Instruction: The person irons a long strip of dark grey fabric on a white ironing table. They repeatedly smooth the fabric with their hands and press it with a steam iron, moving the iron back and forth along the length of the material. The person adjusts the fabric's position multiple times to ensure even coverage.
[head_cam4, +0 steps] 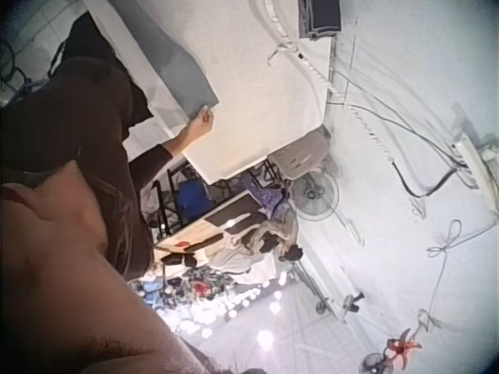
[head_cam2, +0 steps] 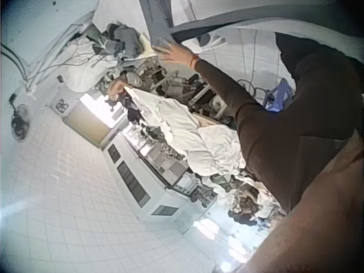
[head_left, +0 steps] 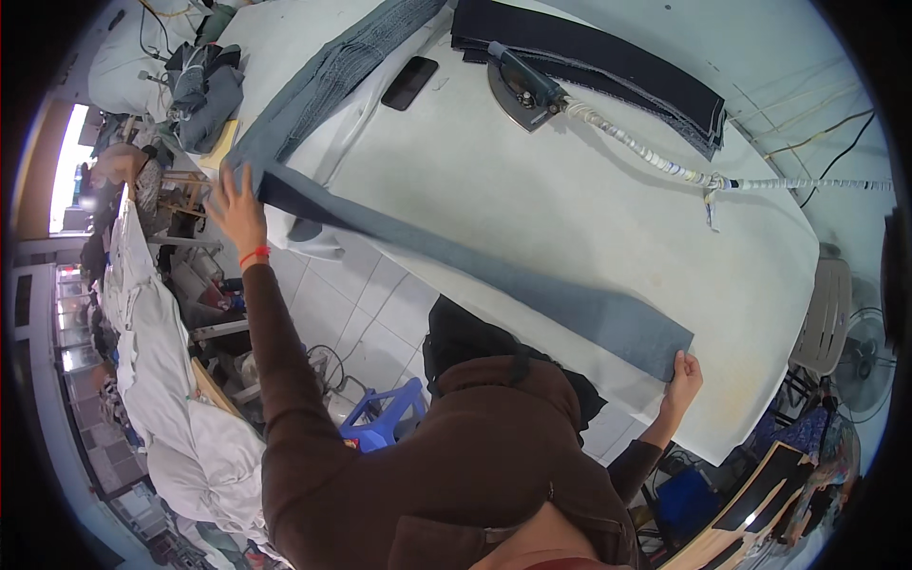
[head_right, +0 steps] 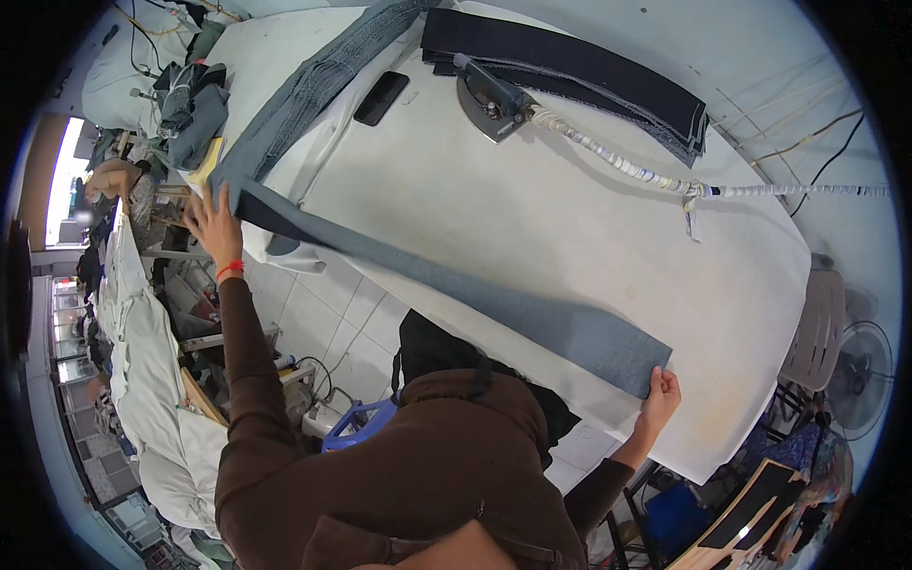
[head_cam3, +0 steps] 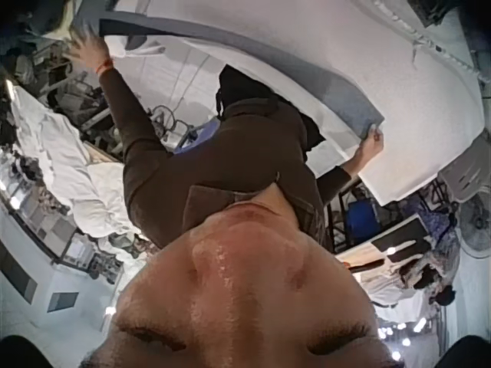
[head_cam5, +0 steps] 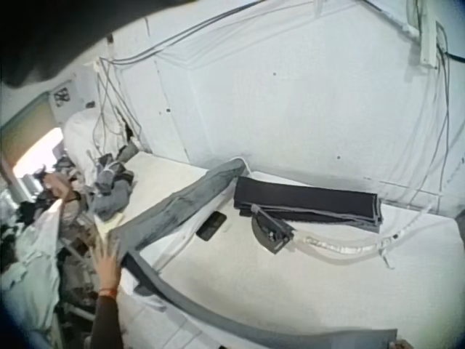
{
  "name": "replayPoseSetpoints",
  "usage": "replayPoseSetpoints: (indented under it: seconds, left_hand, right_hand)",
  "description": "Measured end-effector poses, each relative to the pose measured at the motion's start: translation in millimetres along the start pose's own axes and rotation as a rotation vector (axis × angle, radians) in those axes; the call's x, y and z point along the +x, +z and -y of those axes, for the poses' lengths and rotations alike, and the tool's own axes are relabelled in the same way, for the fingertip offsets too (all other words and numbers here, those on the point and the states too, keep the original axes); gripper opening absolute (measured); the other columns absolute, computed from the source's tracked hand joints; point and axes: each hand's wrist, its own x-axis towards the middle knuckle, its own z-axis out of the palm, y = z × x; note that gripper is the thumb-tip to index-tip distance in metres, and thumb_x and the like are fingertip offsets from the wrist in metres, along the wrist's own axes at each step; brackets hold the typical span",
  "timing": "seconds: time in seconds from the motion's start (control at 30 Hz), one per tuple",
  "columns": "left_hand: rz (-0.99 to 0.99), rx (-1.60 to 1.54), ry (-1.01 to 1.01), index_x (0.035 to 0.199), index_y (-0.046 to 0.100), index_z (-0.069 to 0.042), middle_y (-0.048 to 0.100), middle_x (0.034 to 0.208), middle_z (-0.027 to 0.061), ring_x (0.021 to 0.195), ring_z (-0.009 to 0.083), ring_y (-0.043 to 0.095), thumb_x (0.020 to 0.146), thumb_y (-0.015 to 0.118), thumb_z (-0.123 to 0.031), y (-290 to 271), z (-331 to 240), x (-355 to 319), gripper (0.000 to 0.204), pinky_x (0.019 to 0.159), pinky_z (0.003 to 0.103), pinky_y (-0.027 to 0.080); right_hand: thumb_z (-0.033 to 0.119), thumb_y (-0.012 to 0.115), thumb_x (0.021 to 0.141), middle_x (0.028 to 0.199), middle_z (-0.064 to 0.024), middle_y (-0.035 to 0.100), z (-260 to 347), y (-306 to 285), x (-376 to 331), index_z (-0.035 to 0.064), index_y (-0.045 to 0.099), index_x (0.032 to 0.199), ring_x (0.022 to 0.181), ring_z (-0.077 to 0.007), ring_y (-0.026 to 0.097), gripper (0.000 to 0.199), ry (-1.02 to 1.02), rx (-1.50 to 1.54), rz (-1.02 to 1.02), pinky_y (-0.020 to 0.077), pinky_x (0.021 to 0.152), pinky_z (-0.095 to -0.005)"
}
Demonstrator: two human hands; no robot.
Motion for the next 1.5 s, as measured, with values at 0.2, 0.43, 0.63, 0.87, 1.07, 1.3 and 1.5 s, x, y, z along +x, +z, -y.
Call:
replayPoseSetpoints:
  seconds: [0.2, 0.43, 0.63, 0.87, 1.07, 1.3, 1.5]
  left_hand:
    - [0.366, -0.625, -0.481, 0.126, 0.081, -0.006, 0.084, 0.115, 0.0233, 0.11, 0.047, 0.078, 0.107, 0.078, -0.04, 68, 12, -68, 0.04, 0.096, 0.054, 0.06]
    - [0.634, -0.866, -1.07, 0.097, 0.081, 0.012, 0.082, 0.089, 0.0248, 0.071, 0.0362, 0.081, 0.103, 0.077, -0.06, 67, -91, -56, 0.072, 0.064, 0.043, 0.063]
    - [0.201, -2.327, -1.265, 0.14, 0.066, 0.007, 0.074, 0.141, 0.0218, 0.134, 0.0329, 0.072, 0.114, 0.073, -0.03, 23, -48, 12, 0.045, 0.115, 0.052, 0.06]
    - [-0.347, -2.523, -0.964, 0.135, 0.072, 0.0, 0.077, 0.142, 0.0151, 0.129, 0.0292, 0.074, 0.115, 0.066, -0.029, -27, 36, 142, 0.036, 0.119, 0.047, 0.056]
    - [-0.07, -2.202, -1.088, 0.133, 0.074, 0.004, 0.077, 0.136, 0.0171, 0.122, 0.0301, 0.076, 0.109, 0.071, -0.014, 81, 25, 34, 0.03, 0.107, 0.042, 0.063]
    - [0.035, -1.011, -0.323, 0.132, 0.078, -0.001, 0.078, 0.132, 0.0216, 0.125, 0.0366, 0.072, 0.099, 0.085, -0.016, -38, -200, -105, 0.037, 0.11, 0.047, 0.055]
    - [0.379, -1.2, 0.306, 0.115, 0.078, -0.013, 0.062, 0.149, 0.0183, 0.14, 0.0449, 0.054, 0.098, 0.089, -0.025, -77, -298, -72, 0.024, 0.119, 0.058, 0.041]
  right_hand:
    - [0.02, 0.078, 0.114, 0.095, 0.0025, 0.074, -6, 10, -6, 0.0006, 0.076, 0.115, 0.084, -0.0057, 0.062, 0.02, 0.023, 0.016, -0.014, 0.046, 0.077, -0.0244]
    - [0.023, 0.073, 0.117, 0.088, 0.0067, 0.06, 49, -17, 1, 0.004, 0.07, 0.112, 0.08, -0.0053, 0.05, 0.02, -0.167, -0.188, 0.041, 0.0399, 0.074, -0.0258]
    - [0.03, 0.068, 0.121, 0.099, 0.0027, 0.06, 193, -48, -13, 0.0026, 0.067, 0.12, 0.092, -0.0081, 0.053, 0.028, -0.526, -0.232, -0.322, 0.0437, 0.081, -0.0273]
    - [0.02, 0.069, 0.118, 0.111, -0.0014, 0.073, 252, -40, 51, 0.0062, 0.07, 0.124, 0.104, -0.01, 0.066, 0.015, -0.397, 0.194, -0.062, 0.0519, 0.092, -0.0265]
    - [0.019, 0.07, 0.117, 0.098, 0.0027, 0.069, 110, 18, 36, 0.0086, 0.072, 0.121, 0.089, -0.0071, 0.06, 0.011, -0.192, 0.09, 0.021, 0.0508, 0.079, -0.0275]
    - [0.013, 0.069, 0.116, 0.091, -0.0046, 0.074, 2, 3, -24, -0.0047, 0.071, 0.121, 0.084, -0.0115, 0.064, 0.018, -0.201, -0.28, -0.208, 0.0512, 0.077, -0.0304]
    - [0.01, 0.072, 0.113, 0.089, -0.001, 0.073, 48, 3, -14, -0.0035, 0.074, 0.115, 0.082, -0.0075, 0.061, 0.014, -0.087, -0.265, -0.095, 0.0489, 0.075, -0.0273]
